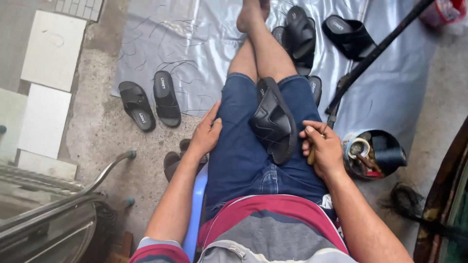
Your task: Hand-stitching the sole of a black sandal using a needle and thread while sitting on a stool.
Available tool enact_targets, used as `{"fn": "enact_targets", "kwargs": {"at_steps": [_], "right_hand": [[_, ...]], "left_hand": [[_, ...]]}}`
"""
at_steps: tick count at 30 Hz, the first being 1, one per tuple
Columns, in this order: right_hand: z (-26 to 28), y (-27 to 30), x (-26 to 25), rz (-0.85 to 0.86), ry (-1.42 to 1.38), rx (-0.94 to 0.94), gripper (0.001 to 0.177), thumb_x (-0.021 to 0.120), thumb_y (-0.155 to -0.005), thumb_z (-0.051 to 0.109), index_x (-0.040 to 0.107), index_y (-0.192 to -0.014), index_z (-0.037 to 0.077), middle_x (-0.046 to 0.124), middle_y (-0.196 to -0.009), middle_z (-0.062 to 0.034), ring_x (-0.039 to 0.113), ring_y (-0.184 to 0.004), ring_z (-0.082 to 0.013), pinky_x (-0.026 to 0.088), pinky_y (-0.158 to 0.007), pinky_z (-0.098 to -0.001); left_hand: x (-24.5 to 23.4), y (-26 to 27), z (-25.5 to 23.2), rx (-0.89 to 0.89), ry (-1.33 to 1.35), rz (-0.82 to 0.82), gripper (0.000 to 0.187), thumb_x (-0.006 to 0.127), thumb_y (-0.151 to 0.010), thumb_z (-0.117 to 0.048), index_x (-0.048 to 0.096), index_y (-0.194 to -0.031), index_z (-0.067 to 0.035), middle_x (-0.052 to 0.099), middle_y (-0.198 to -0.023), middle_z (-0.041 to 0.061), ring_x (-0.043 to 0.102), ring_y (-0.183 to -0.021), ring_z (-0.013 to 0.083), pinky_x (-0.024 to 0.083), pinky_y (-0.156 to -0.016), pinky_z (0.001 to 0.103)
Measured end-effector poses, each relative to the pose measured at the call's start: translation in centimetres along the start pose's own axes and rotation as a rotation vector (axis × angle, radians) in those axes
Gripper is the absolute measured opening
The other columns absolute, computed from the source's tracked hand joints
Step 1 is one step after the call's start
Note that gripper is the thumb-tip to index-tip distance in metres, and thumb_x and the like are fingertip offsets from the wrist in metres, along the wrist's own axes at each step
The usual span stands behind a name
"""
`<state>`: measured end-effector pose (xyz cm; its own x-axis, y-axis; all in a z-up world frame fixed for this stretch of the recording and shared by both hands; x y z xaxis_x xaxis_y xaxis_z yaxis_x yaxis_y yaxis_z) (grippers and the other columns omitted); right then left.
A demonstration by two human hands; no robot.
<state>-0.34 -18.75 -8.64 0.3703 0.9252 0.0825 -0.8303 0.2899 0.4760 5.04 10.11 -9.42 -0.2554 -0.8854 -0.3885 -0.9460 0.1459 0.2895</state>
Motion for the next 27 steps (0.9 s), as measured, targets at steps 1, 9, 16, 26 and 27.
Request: {"fn": "enact_targets", "kwargs": {"at_steps": [1, 9, 16, 26, 27], "right_hand": [[0.0, -0.1, 0.0, -0.009, -0.006, 0.009, 0.022, 0.057, -0.086, 0.011, 0.059, -0.105, 0.002, 0.061, -0.072, -0.0133, 0.053, -0.044, -0.0131, 0.048, -0.034, -0.0213], [0.9, 0.5, 0.1, 0.056, -0.068, 0.029, 0.024, 0.057, -0.086, 0.011, 0.058, -0.107, 0.0, 0.063, -0.078, -0.0152, 0.054, -0.045, -0.0114, 0.049, -0.035, -0.0189], [5.3, 2.7, 0.1, 0.186, 0.187, 0.072, 0.021, 0.057, -0.085, 0.013, 0.062, -0.101, 0.0, 0.057, -0.057, -0.0147, 0.043, -0.03, -0.0127, 0.037, -0.023, -0.02], [9.6, 3.7, -0.4, 0.539, 0.809, -0.011, 0.012, 0.067, -0.075, 0.018, 0.072, -0.082, 0.01, 0.068, -0.06, -0.0085, 0.056, -0.054, -0.0175, 0.047, -0.054, -0.0319], [10.0, 4.0, -0.5, 0.548, 0.765, -0.046, 0.01, 0.066, -0.076, 0.018, 0.072, -0.08, 0.011, 0.068, -0.056, -0.0048, 0.055, -0.052, -0.0132, 0.047, -0.051, -0.028]], "left_hand": [[-0.1, 0.1, 0.2, -0.005, -0.006, 0.012, 0.051, 0.039, -0.087, -0.013, 0.037, -0.138, -0.014, 0.039, -0.136, 0.021, 0.036, -0.125, 0.039, 0.03, -0.104, 0.05], [-2.8, 2.0, 3.3, -0.128, -0.146, -0.293, 0.021, 0.06, -0.083, -0.013, 0.068, -0.102, -0.021, 0.064, -0.093, 0.005, 0.06, -0.094, 0.0224, 0.044, -0.086, 0.035], [-3.5, 4.9, -2.3, -0.109, -0.498, -0.255, 0.065, 0.053, -0.069, -0.002, 0.047, -0.133, -0.013, 0.034, -0.14, 0.015, 0.025, -0.128, 0.0453, 0.02, -0.101, 0.058], [7.8, 5.3, -8.9, 0.471, -0.364, 0.236, 0.046, 0.059, -0.084, -0.036, 0.048, -0.126, -0.021, 0.062, -0.081, 0.001, 0.06, -0.085, 0.0252, 0.037, -0.086, 0.044], [8.2, 5.5, -9.5, 0.417, -0.222, 0.304, 0.05, 0.061, -0.083, -0.033, 0.045, -0.129, -0.021, 0.06, -0.066, 0.0, 0.063, -0.069, 0.0258, 0.049, -0.071, 0.038]]}}
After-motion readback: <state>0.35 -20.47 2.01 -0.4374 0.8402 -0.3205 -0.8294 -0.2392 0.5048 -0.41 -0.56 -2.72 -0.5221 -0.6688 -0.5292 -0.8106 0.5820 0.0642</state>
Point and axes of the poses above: each hand's wrist, its own y-axis away from the middle knuckle, its own x-axis out of the palm, z = x × y, the point moved 2 cm from there along -y, towards the middle knuckle
